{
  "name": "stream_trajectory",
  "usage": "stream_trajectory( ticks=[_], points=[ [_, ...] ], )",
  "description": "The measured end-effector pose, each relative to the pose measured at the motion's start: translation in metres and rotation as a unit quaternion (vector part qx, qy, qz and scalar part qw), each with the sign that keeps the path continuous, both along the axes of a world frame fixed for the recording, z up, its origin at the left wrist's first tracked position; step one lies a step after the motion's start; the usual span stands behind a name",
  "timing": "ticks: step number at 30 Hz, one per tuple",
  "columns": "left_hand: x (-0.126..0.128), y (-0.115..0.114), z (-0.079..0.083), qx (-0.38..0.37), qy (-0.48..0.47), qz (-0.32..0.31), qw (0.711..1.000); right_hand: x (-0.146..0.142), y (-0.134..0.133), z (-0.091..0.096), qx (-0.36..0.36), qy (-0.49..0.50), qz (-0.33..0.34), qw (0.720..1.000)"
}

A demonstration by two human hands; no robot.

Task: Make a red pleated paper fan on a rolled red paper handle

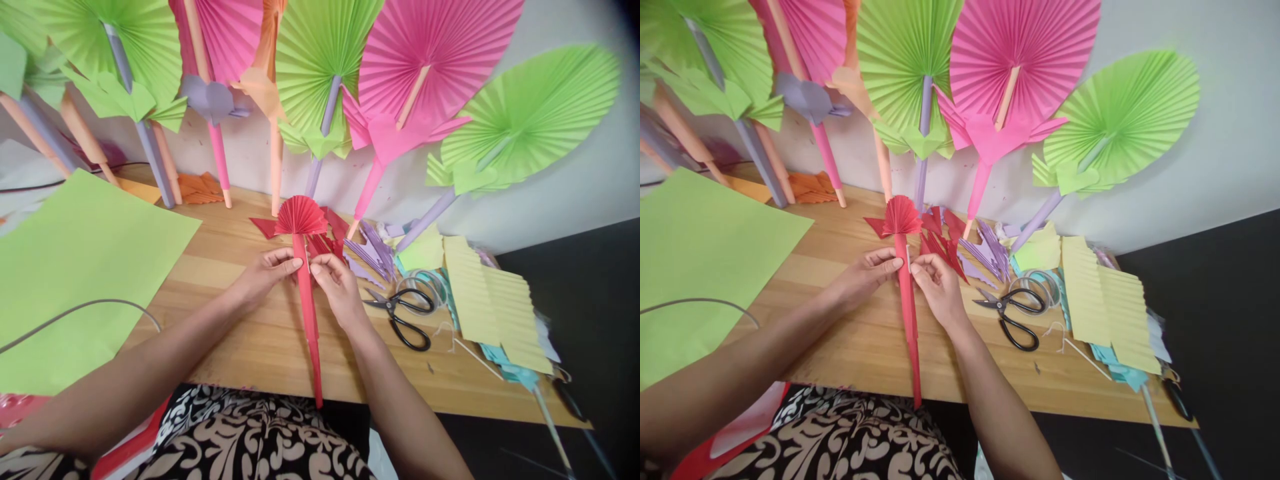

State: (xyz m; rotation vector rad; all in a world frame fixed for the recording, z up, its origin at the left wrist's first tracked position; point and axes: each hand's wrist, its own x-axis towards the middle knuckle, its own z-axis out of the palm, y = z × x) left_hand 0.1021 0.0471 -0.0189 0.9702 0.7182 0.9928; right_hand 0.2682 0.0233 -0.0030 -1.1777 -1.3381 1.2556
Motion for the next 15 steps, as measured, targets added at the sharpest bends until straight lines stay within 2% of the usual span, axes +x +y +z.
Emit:
stream_trajectory(
  ticks=[3, 7, 10, 13, 15],
  points=[
    [-0.0007, -0.0014, 0.0004, 0.019, -0.001, -0.005, 1.0, -0.001, -0.0017, 0.0002, -0.059, 0.04, 0.056, 0.996],
    [-0.0013, -0.0042, 0.0041, 0.021, -0.007, -0.06, 0.998, -0.0017, -0.0043, 0.0018, -0.137, 0.105, 0.127, 0.977],
    [-0.0008, -0.0038, 0.0044, 0.034, 0.021, -0.05, 0.998, -0.0021, -0.0052, 0.0033, -0.111, 0.082, 0.098, 0.986],
    [0.0002, -0.0015, 0.0021, 0.034, 0.016, -0.021, 0.999, -0.0036, -0.0065, 0.0035, -0.041, -0.015, 0.027, 0.999],
    [0.0006, 0.0, 0.0006, 0.017, -0.003, -0.008, 1.0, -0.0053, -0.0079, 0.0024, 0.005, -0.089, 0.002, 0.996]
  ],
)
